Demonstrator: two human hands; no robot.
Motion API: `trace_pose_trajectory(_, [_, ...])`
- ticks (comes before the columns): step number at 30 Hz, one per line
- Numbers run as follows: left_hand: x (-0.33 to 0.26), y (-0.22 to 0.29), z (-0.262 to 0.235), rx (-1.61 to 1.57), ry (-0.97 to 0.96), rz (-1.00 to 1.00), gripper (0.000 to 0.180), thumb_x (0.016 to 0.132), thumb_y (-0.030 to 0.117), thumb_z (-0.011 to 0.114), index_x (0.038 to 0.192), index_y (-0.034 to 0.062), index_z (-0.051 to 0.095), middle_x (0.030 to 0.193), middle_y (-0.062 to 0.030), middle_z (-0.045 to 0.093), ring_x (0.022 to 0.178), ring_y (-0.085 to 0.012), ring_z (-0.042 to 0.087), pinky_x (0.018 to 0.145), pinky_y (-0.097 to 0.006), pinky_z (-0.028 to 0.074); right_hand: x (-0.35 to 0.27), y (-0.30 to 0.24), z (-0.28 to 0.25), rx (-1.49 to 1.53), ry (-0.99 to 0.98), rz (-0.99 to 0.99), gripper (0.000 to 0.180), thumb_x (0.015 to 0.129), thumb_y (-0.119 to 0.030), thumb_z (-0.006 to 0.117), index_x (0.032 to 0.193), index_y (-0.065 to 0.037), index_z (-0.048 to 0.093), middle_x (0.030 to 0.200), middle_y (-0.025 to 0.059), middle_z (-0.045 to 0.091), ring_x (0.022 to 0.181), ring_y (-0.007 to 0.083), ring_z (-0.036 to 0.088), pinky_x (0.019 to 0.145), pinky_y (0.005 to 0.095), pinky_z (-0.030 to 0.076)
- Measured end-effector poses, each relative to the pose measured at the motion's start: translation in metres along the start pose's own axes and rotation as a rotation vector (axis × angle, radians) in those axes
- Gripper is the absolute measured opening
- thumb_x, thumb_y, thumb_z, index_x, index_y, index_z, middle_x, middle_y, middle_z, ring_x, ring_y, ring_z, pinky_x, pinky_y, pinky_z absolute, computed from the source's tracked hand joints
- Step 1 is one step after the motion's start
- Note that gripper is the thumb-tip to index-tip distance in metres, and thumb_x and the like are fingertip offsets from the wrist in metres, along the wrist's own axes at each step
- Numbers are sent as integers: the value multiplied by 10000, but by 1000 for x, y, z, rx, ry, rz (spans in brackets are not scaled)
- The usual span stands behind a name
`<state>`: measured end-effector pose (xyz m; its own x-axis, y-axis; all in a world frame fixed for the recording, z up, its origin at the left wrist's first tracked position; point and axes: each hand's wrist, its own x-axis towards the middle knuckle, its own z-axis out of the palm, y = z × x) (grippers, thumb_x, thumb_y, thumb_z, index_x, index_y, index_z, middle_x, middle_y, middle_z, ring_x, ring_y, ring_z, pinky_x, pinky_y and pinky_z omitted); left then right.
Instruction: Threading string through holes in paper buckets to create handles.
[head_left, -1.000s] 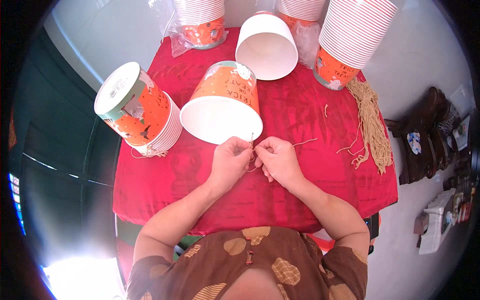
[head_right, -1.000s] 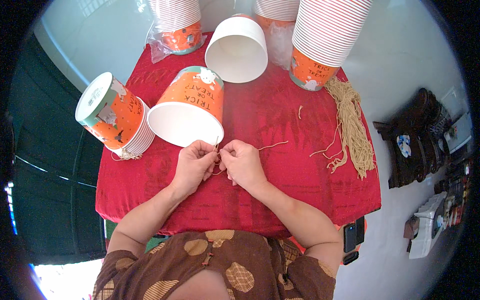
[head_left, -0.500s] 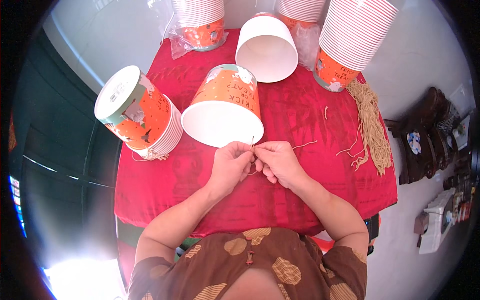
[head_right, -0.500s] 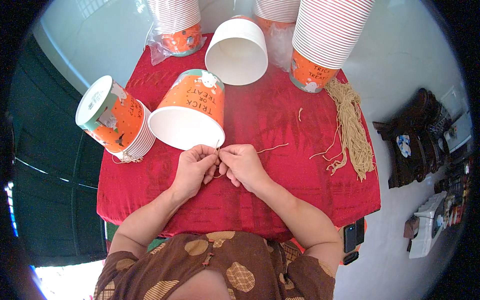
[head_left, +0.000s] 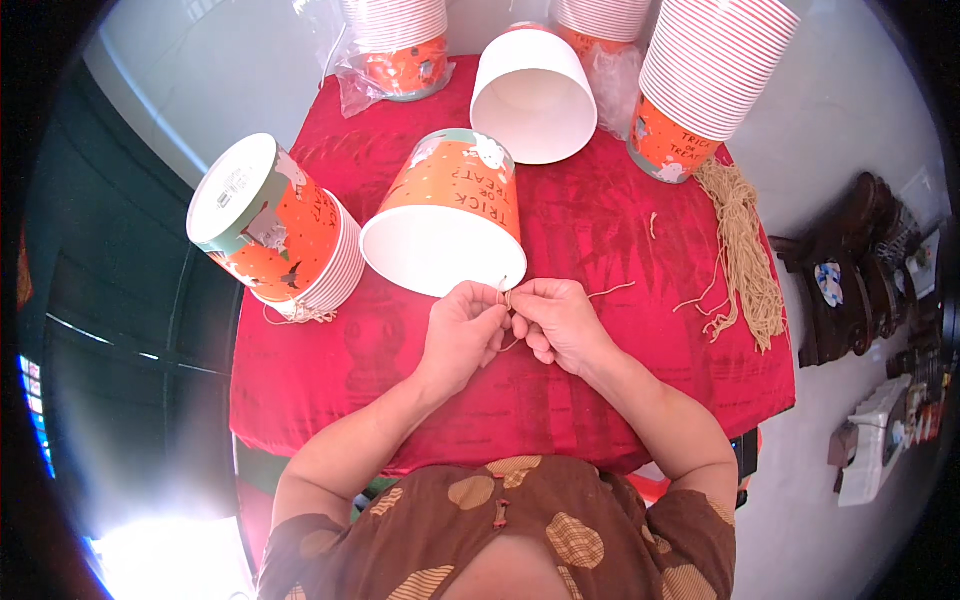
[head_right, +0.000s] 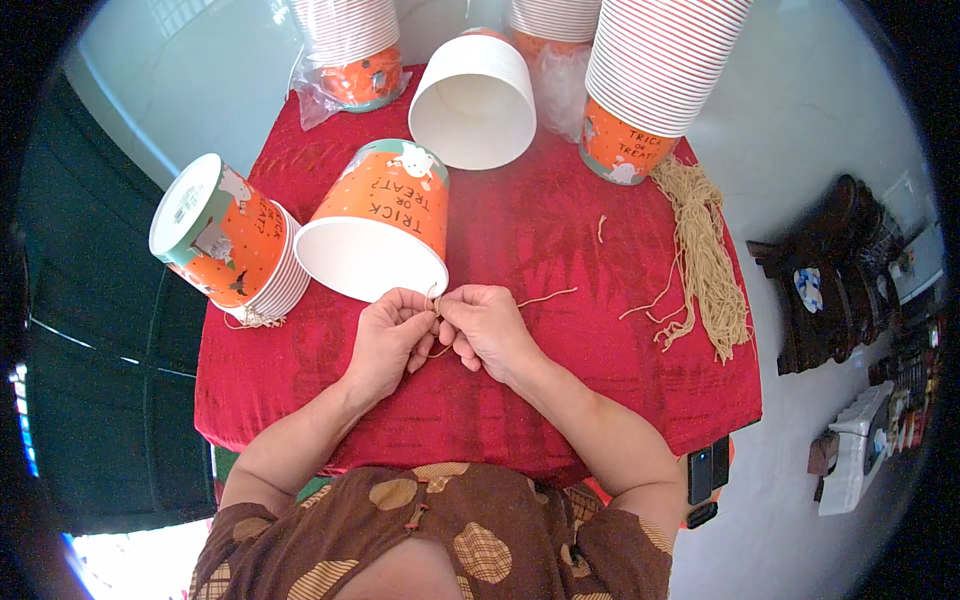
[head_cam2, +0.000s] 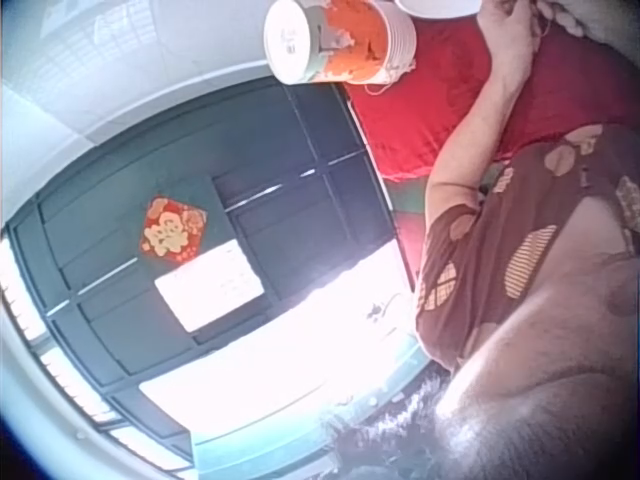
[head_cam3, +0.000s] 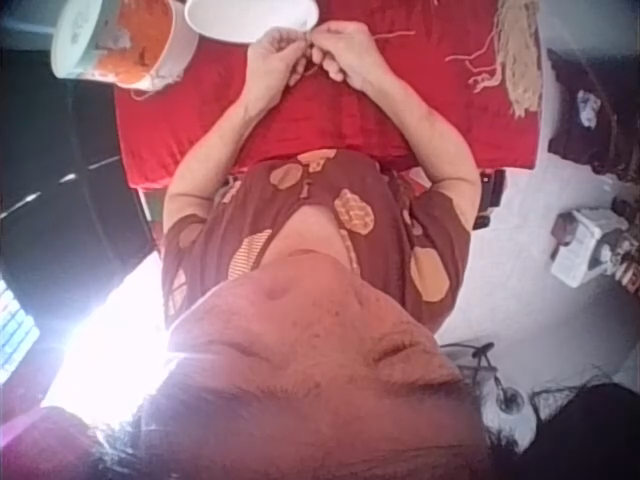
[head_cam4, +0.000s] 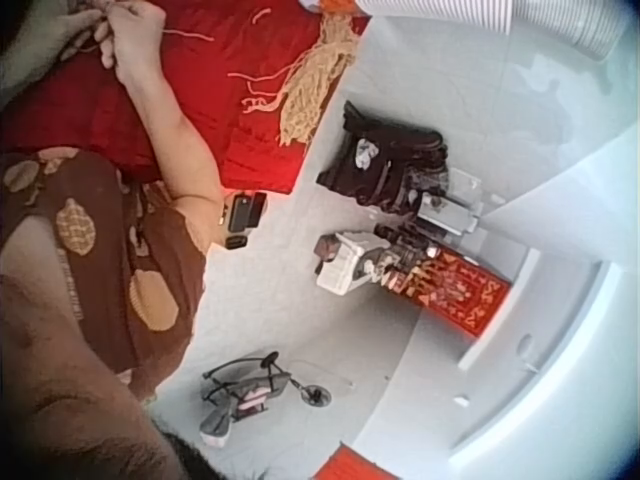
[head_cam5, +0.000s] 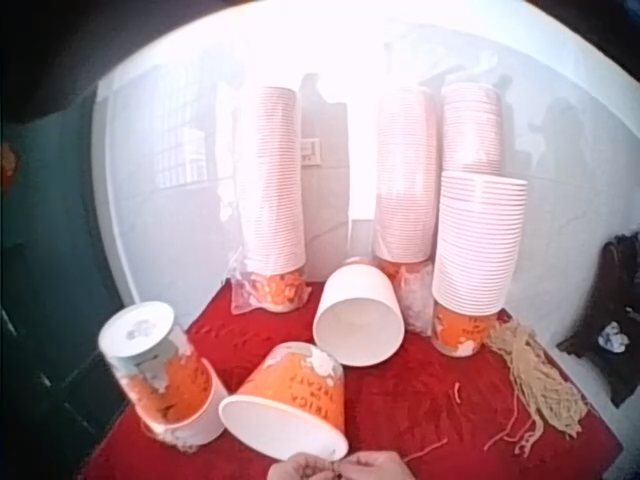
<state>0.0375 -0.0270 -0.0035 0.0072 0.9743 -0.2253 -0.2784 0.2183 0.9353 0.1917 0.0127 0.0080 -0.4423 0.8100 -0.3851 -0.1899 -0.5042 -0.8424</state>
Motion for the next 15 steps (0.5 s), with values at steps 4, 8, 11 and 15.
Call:
trace_pose_trajectory(4, [1, -1, -2, -13, -10, -9, 76, 927, 21, 574, 976, -2, 520, 706, -54, 608, 459, -63, 481, 365, -186, 339, 1, 2, 2, -24, 12, -8, 164, 946, -110, 569, 840, 9, 606, 606, 51, 578, 362, 75, 442, 284, 233, 317])
trace_pose_trajectory(8, [-1, 2, 1, 10, -19, -11, 78, 928, 25, 578, 974, 3, 518, 704, -53, 610, 456, -61, 480, 362, -183, 336, 3, 7, 2, -64, 30, -27, 193, 960, -131, 576, 823, 1, 611, 599, 41, 585, 354, 67, 441, 288, 214, 322])
trace_pose_trajectory(11, [-2, 2, 0, 9, -17, 5, 68, 931, 26, 568, 974, 8, 518, 712, -50, 608, 457, -60, 482, 360, -183, 335, 2, 9, 2, -121, 42, -30, 200, 961, -128, 570, 813, 1, 611, 598, 42, 583, 355, 68, 442, 291, 215, 329])
trace_pose_trajectory(15, [-1, 2, -1, 7, -8, 0, 64, 937, 26, 542, 992, 3, 520, 728, -54, 605, 452, -67, 481, 354, -188, 333, 2, 9, 3, -186, 41, -41, 179, 948, -100, 559, 809, 0, 612, 596, 41, 578, 358, 68, 444, 294, 220, 334])
